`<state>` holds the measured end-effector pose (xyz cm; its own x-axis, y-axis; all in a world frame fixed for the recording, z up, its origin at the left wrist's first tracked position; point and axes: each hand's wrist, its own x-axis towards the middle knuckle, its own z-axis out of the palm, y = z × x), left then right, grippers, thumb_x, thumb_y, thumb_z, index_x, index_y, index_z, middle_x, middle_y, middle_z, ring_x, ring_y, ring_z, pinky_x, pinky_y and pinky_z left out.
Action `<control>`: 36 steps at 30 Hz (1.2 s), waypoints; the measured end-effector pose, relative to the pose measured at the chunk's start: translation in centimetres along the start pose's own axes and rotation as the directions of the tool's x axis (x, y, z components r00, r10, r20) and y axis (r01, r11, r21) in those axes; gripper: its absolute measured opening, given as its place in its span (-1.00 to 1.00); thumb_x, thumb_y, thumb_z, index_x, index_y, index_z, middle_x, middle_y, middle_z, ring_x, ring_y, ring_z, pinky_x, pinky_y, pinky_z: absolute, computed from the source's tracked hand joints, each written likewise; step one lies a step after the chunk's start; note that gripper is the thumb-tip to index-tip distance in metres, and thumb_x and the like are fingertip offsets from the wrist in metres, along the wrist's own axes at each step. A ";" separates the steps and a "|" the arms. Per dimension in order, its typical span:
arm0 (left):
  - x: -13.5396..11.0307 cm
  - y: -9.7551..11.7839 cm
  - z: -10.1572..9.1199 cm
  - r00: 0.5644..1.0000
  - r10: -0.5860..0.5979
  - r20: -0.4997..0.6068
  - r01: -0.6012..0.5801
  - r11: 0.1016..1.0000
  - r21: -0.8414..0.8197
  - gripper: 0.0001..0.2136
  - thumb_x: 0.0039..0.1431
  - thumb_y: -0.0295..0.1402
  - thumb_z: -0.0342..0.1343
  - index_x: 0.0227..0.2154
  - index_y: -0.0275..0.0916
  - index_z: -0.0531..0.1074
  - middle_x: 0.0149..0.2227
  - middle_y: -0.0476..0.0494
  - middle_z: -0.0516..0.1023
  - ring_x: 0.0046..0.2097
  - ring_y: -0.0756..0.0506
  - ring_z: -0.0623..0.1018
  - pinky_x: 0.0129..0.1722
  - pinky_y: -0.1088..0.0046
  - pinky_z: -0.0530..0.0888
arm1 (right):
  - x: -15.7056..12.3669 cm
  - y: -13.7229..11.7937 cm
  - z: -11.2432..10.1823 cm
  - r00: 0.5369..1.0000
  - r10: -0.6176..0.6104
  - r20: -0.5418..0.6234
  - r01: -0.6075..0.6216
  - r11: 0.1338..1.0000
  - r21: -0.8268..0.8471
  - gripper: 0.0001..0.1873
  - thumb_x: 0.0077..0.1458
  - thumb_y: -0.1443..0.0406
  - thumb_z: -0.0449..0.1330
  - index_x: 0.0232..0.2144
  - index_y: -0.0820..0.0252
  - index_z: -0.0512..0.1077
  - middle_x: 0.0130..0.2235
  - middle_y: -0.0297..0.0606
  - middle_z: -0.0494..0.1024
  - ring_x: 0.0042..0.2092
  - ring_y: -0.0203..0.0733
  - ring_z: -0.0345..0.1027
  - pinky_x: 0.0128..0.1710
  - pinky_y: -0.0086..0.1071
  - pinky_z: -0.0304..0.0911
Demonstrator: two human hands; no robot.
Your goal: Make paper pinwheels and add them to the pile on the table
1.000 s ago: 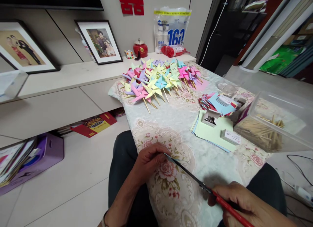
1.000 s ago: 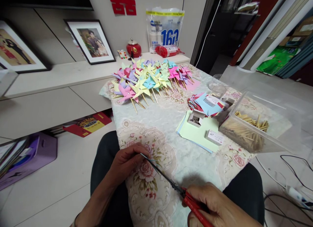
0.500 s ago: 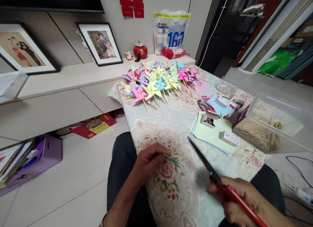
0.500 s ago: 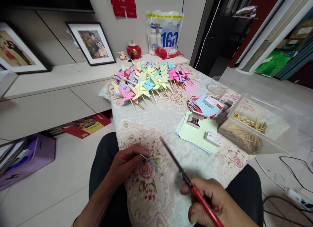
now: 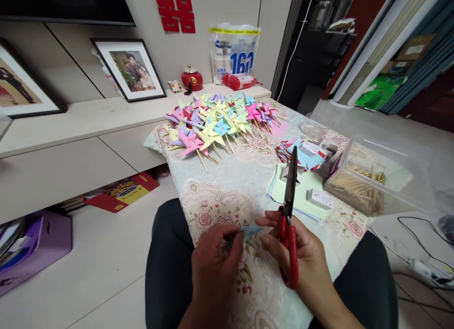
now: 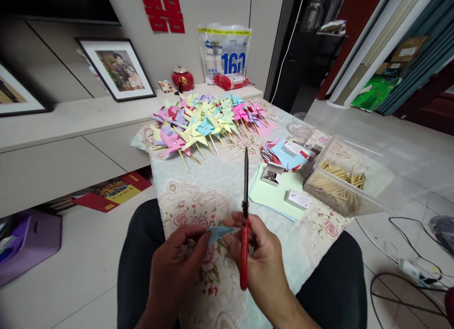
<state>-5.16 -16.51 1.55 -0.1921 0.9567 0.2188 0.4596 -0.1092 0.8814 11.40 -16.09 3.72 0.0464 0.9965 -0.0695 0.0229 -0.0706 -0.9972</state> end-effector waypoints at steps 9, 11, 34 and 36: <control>-0.5 1.1 -0.6 0.991 0.134 0.023 -0.134 0.991 0.005 -0.85 0.09 -0.34 0.29 -0.24 -0.06 0.60 -0.29 -0.02 0.67 -0.23 -0.16 0.60 -0.16 0.30 0.46 | 0.8 0.5 0.2 0.990 0.018 0.143 -0.012 0.999 -0.046 -0.67 0.09 0.20 0.33 -0.09 0.12 0.48 -0.29 -0.28 0.59 -0.32 -0.24 0.46 -0.34 -0.43 0.38; -0.4 1.0 -1.0 0.998 -0.049 0.049 0.055 0.990 -0.131 -0.80 0.09 -0.21 0.28 -0.23 -0.11 0.60 -0.26 -0.09 0.67 -0.21 -0.19 0.60 -0.18 0.29 0.48 | 1.1 0.5 0.0 0.987 0.078 0.144 -0.086 0.995 0.053 -0.65 0.05 0.20 0.36 -0.10 0.14 0.48 -0.29 -0.29 0.58 -0.37 -0.29 0.44 -0.39 -0.46 0.37; -0.5 0.3 -0.2 0.948 -0.114 0.296 0.273 0.769 -0.578 -0.77 0.06 -0.35 0.36 -0.19 -0.14 0.57 -0.13 -0.12 0.60 -0.05 -0.15 0.58 -0.05 0.35 0.51 | 1.7 -0.5 0.5 0.913 0.147 0.380 -0.231 0.955 0.188 -0.57 -0.03 0.20 0.46 -0.12 0.15 0.47 -0.26 -0.32 0.58 -0.27 -0.27 0.49 -0.26 -0.43 0.39; -0.3 0.2 -0.5 0.962 -0.070 0.264 0.213 0.799 -0.563 -0.89 0.06 -0.36 0.36 -0.33 -0.17 0.58 -0.21 -0.10 0.59 -0.11 -0.12 0.59 -0.10 0.40 0.51 | 1.5 -0.3 0.6 0.926 0.131 0.354 -0.194 0.970 0.148 -0.56 -0.04 0.20 0.46 -0.12 0.15 0.46 -0.30 -0.36 0.54 -0.31 -0.28 0.44 -0.31 -0.44 0.35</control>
<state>-5.40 -16.94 1.84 0.0118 0.9992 0.0379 -0.1616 -0.0355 0.9862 10.90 -14.52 3.93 -0.3074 0.9294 -0.2045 -0.1344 -0.2551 -0.9575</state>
